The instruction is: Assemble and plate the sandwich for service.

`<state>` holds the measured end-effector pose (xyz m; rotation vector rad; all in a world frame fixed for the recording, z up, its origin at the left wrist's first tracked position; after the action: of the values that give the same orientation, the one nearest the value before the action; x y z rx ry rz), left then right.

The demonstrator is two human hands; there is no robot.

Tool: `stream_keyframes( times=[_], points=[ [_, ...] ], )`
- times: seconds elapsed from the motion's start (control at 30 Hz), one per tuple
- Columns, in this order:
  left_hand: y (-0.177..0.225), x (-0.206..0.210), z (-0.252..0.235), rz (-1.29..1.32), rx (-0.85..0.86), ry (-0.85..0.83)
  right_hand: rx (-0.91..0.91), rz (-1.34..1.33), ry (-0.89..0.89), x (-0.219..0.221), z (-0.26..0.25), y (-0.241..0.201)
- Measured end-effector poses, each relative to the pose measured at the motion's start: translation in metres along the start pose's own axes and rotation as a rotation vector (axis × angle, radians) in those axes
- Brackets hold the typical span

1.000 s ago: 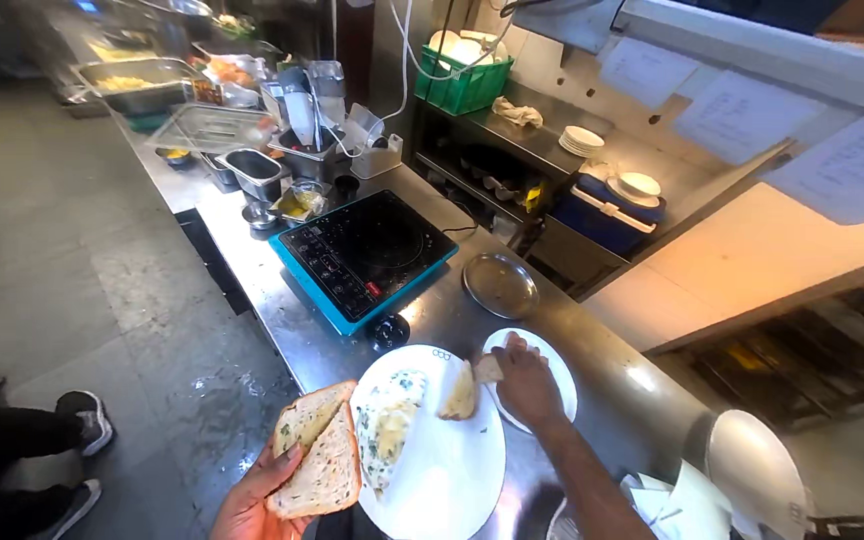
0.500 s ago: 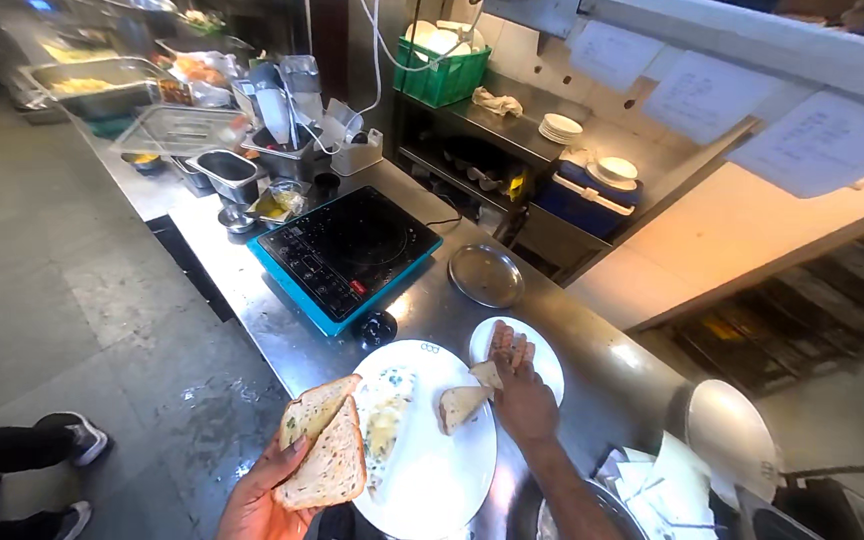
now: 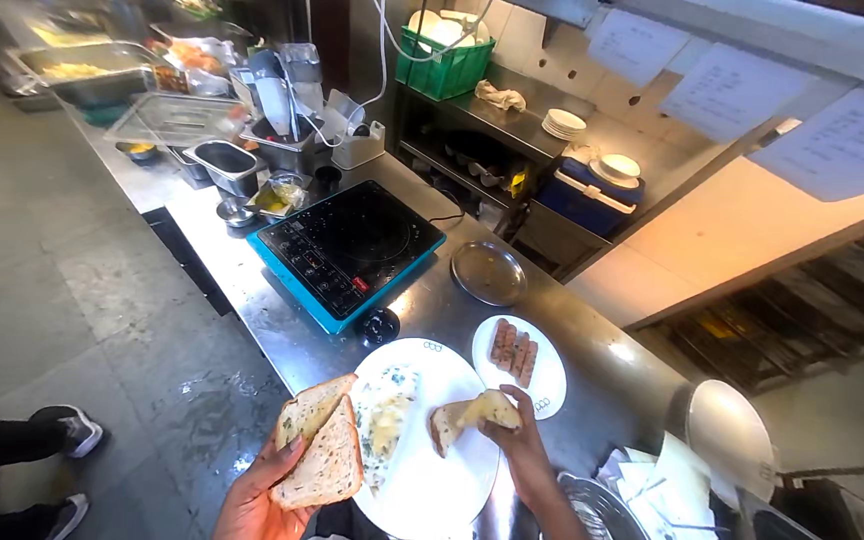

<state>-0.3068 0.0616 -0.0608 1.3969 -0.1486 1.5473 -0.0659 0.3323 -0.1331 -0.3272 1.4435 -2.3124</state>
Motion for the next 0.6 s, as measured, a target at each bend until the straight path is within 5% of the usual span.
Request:
stream_keyframes(
  times=[0.23, 0.43, 0.6],
  points=[
    [-0.004, 0.003, -0.005, 0.004, -0.033, -0.034, -0.106, -0.044, 0.15, 0.026, -0.027, -0.013],
    [-0.001, 0.006, -0.006, -0.01, -0.03, -0.036, -0.206, 0.792, 0.44, 0.048, -0.043, -0.001],
    [0.005, 0.0, -0.008, 0.011, -0.017, 0.001, -0.189, 1.093, 0.53, 0.044, -0.019, 0.001]
  ],
)
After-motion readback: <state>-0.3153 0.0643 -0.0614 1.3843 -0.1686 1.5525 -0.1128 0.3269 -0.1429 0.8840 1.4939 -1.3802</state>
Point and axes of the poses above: each hand's wrist, its own z-axis away from the middle knuckle, its own x-axis out of the palm, y = z × x, the point moved 3 cm from there along -z, towards the middle knuckle, and after that the axes turned 15 degrees about x, right-handed, at the moved point
